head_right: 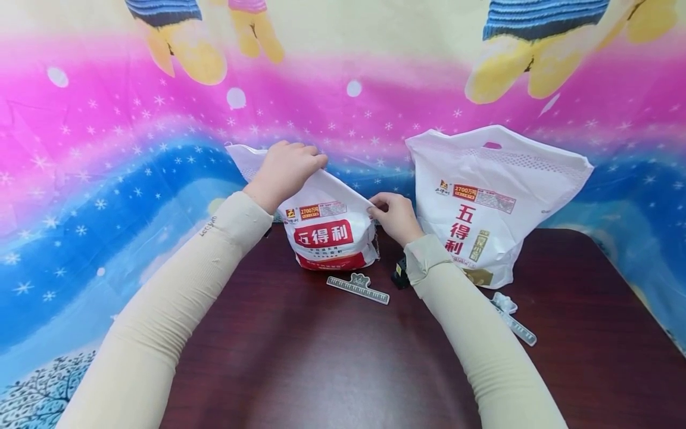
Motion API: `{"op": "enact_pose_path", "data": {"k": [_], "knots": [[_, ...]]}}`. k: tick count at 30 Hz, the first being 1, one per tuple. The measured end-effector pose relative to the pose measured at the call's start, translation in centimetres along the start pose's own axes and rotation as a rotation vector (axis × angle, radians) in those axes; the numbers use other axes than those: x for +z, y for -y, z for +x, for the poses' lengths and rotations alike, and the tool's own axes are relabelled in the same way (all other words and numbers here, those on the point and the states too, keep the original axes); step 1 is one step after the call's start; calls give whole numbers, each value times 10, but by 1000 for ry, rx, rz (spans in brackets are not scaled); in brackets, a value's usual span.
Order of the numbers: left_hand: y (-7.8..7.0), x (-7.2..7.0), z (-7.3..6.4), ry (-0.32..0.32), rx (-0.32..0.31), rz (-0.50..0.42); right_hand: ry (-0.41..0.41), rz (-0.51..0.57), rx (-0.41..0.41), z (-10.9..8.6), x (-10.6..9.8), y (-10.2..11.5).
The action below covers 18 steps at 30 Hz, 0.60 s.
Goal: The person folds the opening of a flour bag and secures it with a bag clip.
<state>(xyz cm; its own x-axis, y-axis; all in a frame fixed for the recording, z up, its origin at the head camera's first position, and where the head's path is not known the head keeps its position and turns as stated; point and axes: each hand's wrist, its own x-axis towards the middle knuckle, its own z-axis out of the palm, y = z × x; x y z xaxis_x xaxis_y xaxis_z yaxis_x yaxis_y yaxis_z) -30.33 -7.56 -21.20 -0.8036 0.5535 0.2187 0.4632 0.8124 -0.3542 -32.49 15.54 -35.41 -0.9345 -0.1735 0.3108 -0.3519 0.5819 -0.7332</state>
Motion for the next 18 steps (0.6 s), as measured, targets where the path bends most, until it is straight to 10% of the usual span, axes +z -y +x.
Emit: {"op": "enact_pose_path", "data": {"k": [18], "knots": [[9,-7,1,-6,-24,-34,-22,-22,-30,1,0,0]]}}
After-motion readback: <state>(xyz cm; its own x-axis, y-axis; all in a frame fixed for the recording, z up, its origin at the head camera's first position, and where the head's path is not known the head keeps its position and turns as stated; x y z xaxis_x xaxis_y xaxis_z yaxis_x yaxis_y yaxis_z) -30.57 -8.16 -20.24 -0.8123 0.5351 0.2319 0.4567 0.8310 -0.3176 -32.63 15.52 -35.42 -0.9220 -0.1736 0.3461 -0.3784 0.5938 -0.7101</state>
